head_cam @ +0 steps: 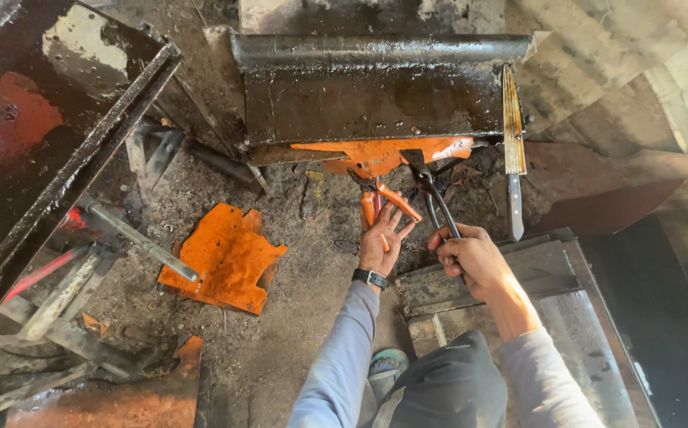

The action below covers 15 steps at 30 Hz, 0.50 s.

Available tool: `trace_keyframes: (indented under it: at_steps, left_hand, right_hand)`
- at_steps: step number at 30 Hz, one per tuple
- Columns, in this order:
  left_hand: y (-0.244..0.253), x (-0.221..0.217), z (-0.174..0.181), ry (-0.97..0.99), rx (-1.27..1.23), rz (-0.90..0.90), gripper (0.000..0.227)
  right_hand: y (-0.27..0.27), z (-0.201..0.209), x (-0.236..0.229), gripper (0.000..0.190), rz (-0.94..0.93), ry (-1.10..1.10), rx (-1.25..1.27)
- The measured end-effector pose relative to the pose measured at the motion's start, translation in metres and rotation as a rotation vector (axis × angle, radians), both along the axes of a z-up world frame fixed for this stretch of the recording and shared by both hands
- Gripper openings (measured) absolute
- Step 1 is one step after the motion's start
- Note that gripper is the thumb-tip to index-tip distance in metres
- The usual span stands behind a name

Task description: The person uses pliers to hold and submerge orange plastic pieces into a dark liquid bath, then removes them and places them on a metal surface. The person repeats this process with a cylindrical orange plastic part, dipping and rotating it in the bath.

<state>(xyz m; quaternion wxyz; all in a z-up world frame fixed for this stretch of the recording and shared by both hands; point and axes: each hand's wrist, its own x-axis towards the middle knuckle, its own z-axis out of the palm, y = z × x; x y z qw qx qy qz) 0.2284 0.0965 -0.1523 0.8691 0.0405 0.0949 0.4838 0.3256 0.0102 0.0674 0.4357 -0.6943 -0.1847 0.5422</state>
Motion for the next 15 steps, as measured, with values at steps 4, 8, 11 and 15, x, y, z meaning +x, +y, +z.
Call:
trace_keyframes:
  at_steps: [4,8,11,15]
  left_hand:
    - [-0.013,-0.012,0.013,-0.029,-0.067,0.058,0.058]
    - [-0.038,-0.025,0.039,0.462,-0.009,0.165,0.066]
    - [-0.042,-0.020,0.052,1.035,0.149,0.297,0.073]
    - [-0.041,-0.015,0.051,1.424,0.493,0.581,0.073]
  right_hand:
    - [-0.002,-0.002,0.004,0.011,-0.007,0.026,0.009]
    - [-0.013,-0.011,0.003,0.011,-0.020,0.040,0.003]
    - [-0.019,-0.018,0.003,0.013,-0.031,0.058,0.020]
    - [-0.020,-0.018,0.006,0.013,-0.034,0.097,0.038]
